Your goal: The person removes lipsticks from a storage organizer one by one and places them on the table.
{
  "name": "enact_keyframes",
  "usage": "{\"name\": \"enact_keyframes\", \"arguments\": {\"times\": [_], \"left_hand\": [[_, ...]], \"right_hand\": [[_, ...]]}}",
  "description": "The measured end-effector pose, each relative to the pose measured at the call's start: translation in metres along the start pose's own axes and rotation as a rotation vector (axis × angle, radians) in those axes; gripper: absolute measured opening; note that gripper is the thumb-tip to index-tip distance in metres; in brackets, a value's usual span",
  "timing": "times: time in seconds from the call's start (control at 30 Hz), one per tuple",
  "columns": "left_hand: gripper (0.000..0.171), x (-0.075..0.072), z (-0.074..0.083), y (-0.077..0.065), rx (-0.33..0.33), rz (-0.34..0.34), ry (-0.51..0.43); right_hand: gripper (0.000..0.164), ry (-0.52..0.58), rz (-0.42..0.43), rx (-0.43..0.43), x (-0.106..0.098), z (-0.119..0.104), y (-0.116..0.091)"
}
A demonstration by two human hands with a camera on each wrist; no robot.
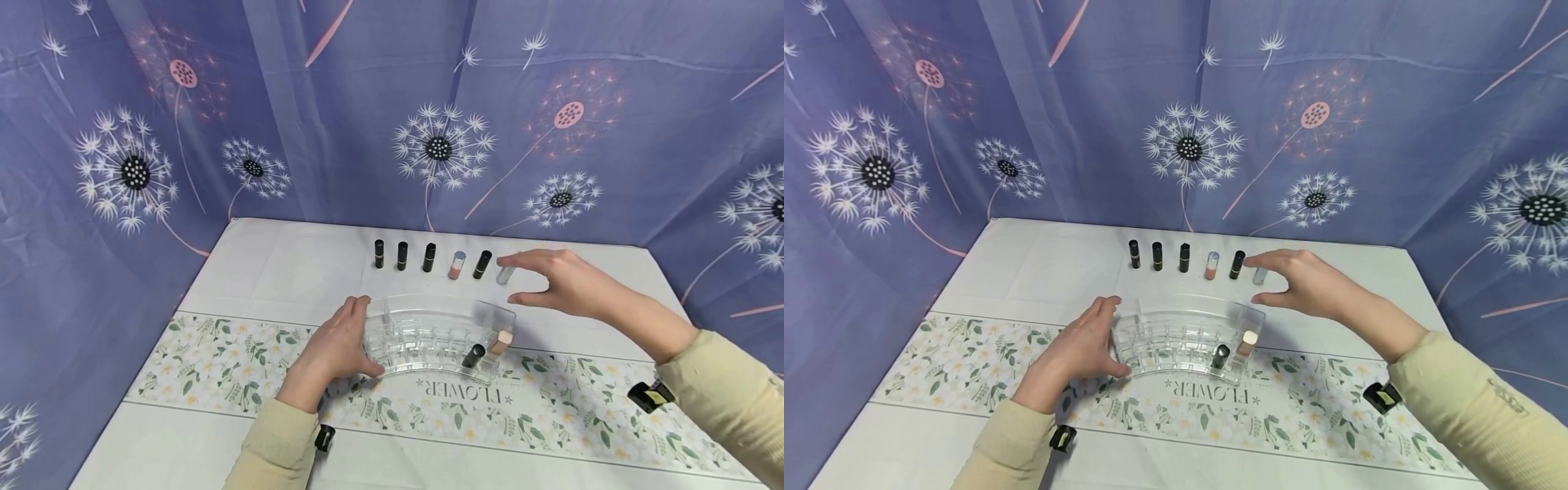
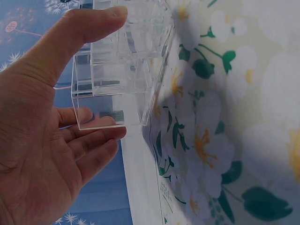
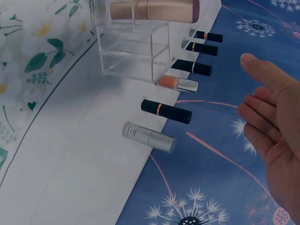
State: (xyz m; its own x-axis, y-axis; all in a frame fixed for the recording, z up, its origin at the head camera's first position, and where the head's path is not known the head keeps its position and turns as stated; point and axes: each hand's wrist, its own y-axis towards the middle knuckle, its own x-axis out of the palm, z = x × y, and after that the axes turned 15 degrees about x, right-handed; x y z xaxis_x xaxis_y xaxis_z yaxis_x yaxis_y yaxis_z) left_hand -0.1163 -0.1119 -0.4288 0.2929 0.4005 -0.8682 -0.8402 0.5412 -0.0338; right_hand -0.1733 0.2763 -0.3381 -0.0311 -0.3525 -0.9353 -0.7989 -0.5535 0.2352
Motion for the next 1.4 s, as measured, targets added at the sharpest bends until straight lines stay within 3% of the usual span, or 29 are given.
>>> {"name": "enact_keyframes", "arguments": {"times": [0.9,1.4], "left_hand": [[0.126,0.000,-0.001,0.001,-0.003,0.001,0.000],[0.127,0.000,-0.002,0.002,0.004,0.011,0.004]], "right_hand": [[0.059,0.040,-0.075,-0.047,0.018,-0.028,-0.011],[0.059,0.062,-0.179,0.000,0.034,-0.041,-0.020]]}}
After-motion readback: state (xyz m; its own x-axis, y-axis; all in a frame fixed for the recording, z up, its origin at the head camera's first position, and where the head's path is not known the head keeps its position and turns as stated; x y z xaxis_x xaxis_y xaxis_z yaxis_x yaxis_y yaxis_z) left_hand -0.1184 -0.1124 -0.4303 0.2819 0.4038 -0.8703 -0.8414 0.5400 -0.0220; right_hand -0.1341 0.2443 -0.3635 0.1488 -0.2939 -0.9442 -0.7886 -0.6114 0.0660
